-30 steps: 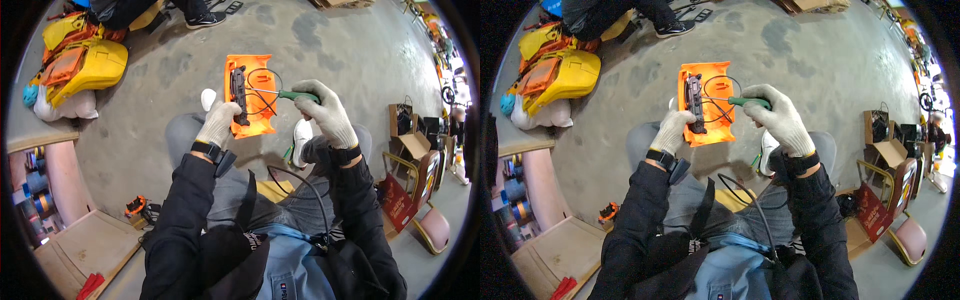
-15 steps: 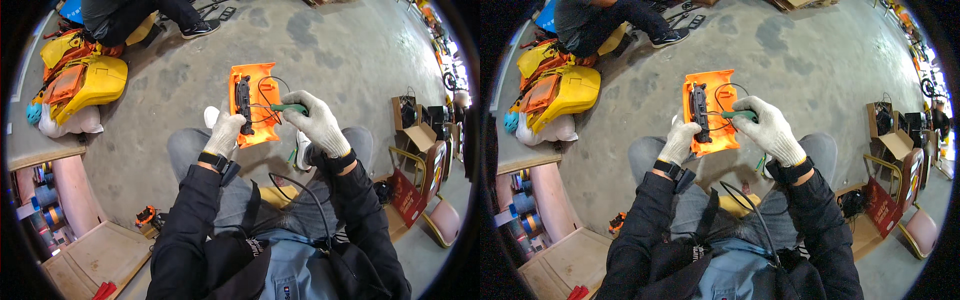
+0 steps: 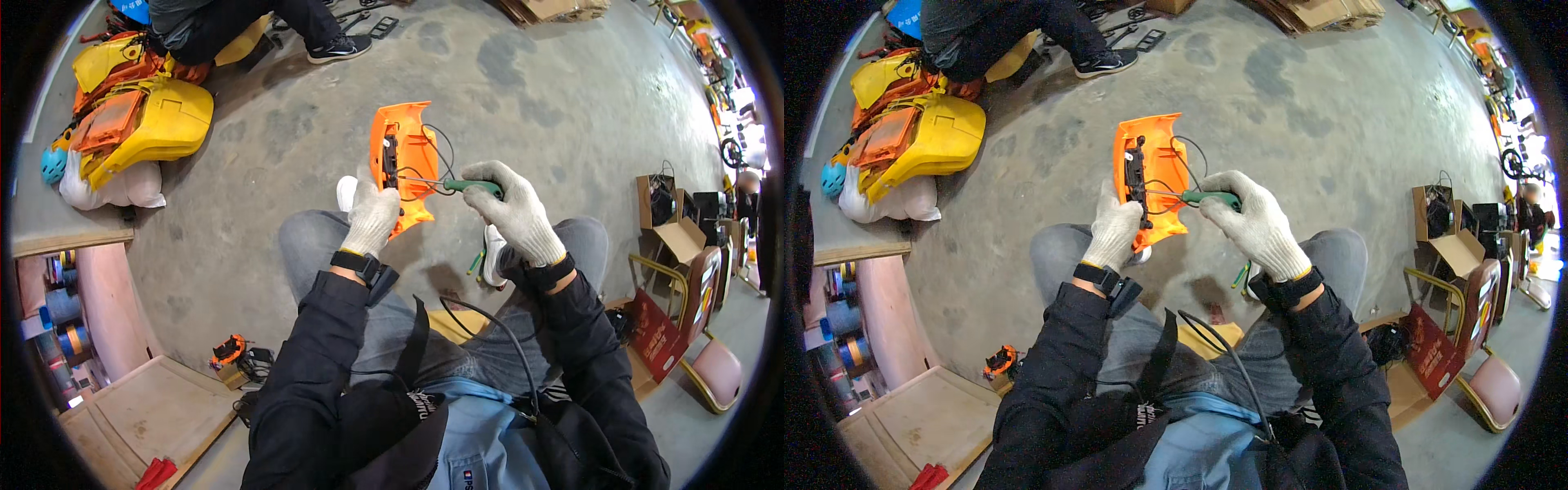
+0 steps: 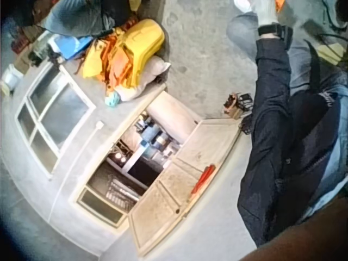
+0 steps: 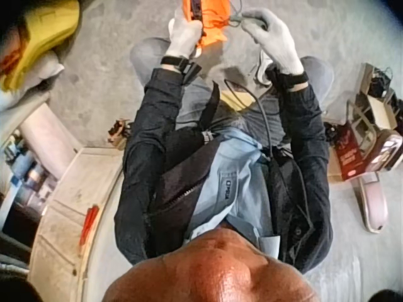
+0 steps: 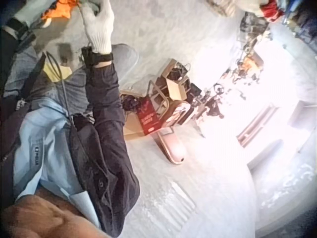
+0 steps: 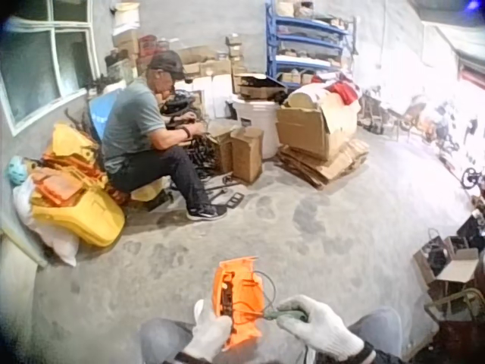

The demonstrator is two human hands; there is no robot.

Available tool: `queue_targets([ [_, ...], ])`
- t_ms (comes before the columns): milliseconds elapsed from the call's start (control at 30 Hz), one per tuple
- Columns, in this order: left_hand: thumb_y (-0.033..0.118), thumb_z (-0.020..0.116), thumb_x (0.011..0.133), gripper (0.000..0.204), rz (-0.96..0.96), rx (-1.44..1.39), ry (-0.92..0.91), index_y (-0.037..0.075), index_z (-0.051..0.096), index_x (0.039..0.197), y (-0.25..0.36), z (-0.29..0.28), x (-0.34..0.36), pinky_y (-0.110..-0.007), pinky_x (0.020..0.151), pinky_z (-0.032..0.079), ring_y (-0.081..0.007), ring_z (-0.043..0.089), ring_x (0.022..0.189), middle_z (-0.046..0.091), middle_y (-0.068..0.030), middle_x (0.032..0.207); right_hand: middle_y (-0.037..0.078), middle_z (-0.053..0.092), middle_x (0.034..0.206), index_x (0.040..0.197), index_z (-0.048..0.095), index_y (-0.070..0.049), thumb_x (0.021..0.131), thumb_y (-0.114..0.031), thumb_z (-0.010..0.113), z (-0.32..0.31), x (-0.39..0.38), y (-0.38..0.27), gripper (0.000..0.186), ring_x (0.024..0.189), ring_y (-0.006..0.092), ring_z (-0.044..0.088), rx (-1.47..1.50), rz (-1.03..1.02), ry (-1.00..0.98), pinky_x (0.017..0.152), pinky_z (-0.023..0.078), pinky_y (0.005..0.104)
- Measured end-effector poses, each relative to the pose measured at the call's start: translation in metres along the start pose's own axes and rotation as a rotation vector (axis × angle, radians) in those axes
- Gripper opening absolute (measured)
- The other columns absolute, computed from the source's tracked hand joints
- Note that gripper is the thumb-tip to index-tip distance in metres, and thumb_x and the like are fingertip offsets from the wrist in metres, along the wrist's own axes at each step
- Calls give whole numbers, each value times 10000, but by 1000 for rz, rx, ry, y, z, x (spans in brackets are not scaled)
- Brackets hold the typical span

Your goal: The recorder is repairing and assembling components of a motorcycle fairing using a screwdriver and pliers to manipulate parts and wires.

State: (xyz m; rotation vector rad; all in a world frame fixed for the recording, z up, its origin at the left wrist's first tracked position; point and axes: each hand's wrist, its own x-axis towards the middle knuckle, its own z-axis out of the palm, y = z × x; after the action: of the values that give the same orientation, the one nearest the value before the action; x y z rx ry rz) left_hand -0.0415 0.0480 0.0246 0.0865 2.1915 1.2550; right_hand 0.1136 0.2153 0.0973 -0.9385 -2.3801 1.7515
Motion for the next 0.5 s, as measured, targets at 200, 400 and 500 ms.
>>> queue_targets([
  [200, 9, 535, 831, 415, -53, 22, -23, -30, 519, 1243, 11, -4, -8, -437, 717, 601, -323, 730, 838, 681, -216, 1003, 38, 733, 933, 1223, 693, -46, 947, -202, 727, 5, 1, 2, 318, 674, 80, 602, 30, 32, -5, 628, 519, 267],
  [400, -9, 511, 851, 459, 27, 43, -13, -30, 502, 1310, 12, -4, -9, -425, 742, 596, -322, 731, 868, 687, -220, 1030, 5, 669, 852, 1216, 677, 3, 985, -233, 670, -4, -1, -4, 331, 635, 57, 566, 300, 176, -137, 568, 469, 231],
  [500, -51, 486, 855, 490, 90, 22, -7, -30, 484, 1345, 7, 1, -7, -424, 758, 597, -330, 728, 896, 683, -228, 1062, 23, 667, 858, 1190, 678, 36, 1038, -246, 587, -8, 1, -5, 334, 567, 36, 517, 398, 339, -219, 475, 389, 204],
])
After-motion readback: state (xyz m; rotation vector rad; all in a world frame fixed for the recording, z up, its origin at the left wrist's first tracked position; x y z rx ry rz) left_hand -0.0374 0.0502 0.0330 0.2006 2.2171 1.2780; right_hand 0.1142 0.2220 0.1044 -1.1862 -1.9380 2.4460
